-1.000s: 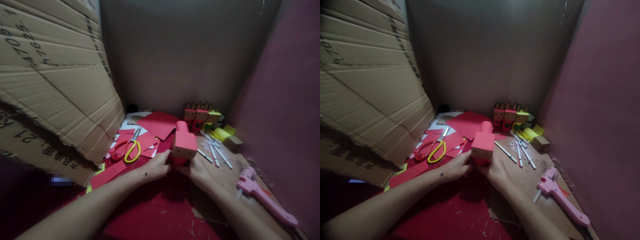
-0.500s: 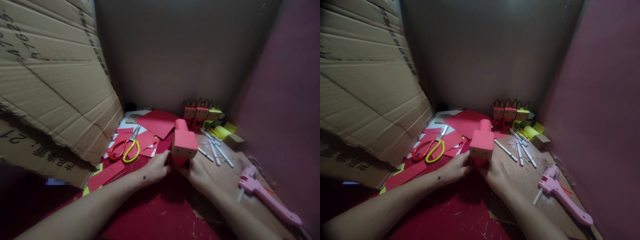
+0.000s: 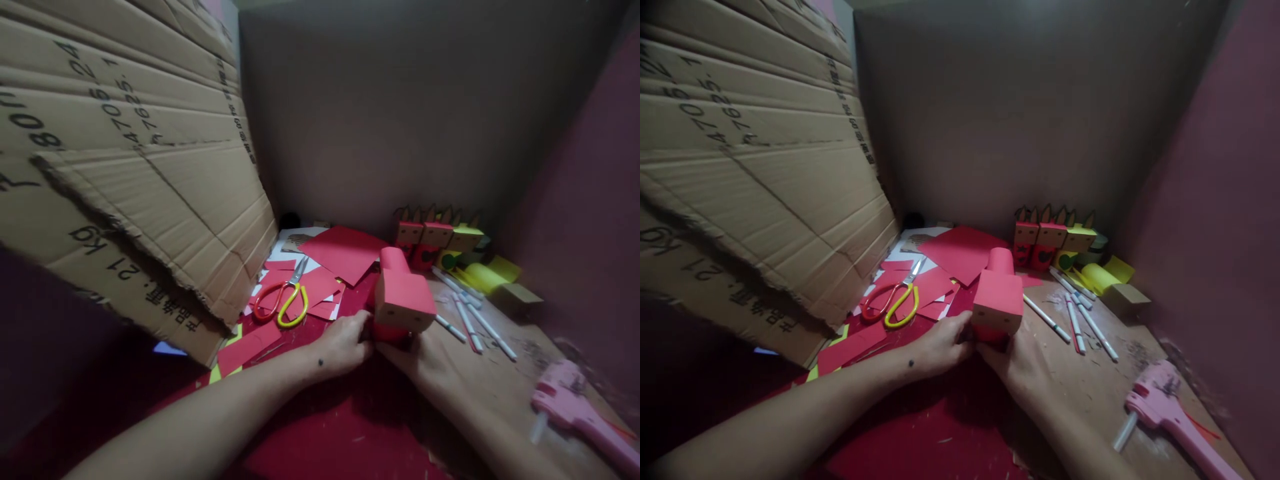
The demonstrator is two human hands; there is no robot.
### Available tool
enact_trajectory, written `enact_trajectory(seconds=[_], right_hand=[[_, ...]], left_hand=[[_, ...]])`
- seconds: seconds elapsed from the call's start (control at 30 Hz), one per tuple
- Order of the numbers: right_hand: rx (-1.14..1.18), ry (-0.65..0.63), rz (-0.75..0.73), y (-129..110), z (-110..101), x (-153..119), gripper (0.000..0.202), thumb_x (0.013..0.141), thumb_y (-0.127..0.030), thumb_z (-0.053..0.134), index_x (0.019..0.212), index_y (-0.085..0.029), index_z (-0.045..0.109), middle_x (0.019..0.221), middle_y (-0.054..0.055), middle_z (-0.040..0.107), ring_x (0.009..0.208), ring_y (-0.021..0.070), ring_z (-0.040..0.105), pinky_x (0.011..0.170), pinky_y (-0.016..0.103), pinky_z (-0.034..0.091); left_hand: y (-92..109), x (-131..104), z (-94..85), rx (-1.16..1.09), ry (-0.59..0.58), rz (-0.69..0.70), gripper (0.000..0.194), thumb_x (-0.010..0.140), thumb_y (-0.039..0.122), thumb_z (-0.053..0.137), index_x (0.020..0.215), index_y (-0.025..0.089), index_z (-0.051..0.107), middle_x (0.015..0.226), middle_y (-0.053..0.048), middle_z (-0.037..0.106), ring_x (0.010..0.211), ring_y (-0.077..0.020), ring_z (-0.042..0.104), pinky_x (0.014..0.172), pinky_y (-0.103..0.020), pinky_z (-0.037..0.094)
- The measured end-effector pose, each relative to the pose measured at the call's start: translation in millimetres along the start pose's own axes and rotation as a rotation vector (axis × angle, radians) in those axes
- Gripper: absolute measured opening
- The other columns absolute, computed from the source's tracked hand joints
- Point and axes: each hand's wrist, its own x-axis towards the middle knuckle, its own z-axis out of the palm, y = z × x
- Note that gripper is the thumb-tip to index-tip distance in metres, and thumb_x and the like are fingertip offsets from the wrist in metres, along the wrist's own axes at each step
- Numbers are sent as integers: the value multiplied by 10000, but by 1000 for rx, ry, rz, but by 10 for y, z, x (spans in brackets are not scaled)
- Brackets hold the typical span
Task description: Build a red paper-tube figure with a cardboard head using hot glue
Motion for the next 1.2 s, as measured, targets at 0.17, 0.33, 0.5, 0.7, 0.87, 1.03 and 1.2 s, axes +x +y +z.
enact_trajectory(seconds=[0.17,0.33,0.5,0.7,0.87,1.03,1.2], right_hand=[[147,-28,19,-20,34,49,363,646,-333,665,962,-168,596,959,95,669,870,269,629,785,405,507],[191,-55,38,-137,-13,52,309,673,-301,651,948,-168,601,907,71,680,810,237,634,720,355,511],[210,-41,25,-193,-41,41,317,651,-242,651,959,-184,604,920,57,687,829,228,633,744,340,506],[191,-127,-1,-263,-131,12,381,601,-67,570,969,-164,594,930,42,683,833,212,632,744,315,510],[-325,-195,40,-279,-449,63,430,684,0,471,1067,-166,576,1019,61,648,908,194,597,774,282,475],[-833,-153,150,-93,-623,273,233,840,-99,456,1019,-73,603,1078,189,595,1052,290,525,886,369,391],[-908,-150,255,-24,-609,327,302,886,-76,367,1107,-67,572,1102,204,613,1033,258,574,797,314,403]], left_hand=[[19,-8,-23,-46,-7,22,398,695,124,556,1085,204,557,966,-39,669,895,-231,614,768,-305,485],[13,3,-47,-117,-39,13,375,714,132,522,1086,176,517,772,-4,601,645,-163,585,574,-253,473],[-36,31,-55,-196,-90,-25,353,782,209,479,1128,146,451,650,60,472,425,-88,456,409,-209,390],[-52,22,-42,-205,-78,5,353,758,232,567,1097,171,492,661,54,488,552,-98,484,501,-198,392],[-42,-13,-5,-94,96,68,517,705,305,692,1169,191,493,924,-32,574,852,-200,555,730,-301,462],[47,36,60,21,215,102,628,634,358,776,1175,189,505,1104,-80,532,1046,-287,520,871,-409,442],[173,106,101,-13,213,58,495,602,260,770,1047,171,571,1039,-68,623,933,-271,585,810,-391,467]])
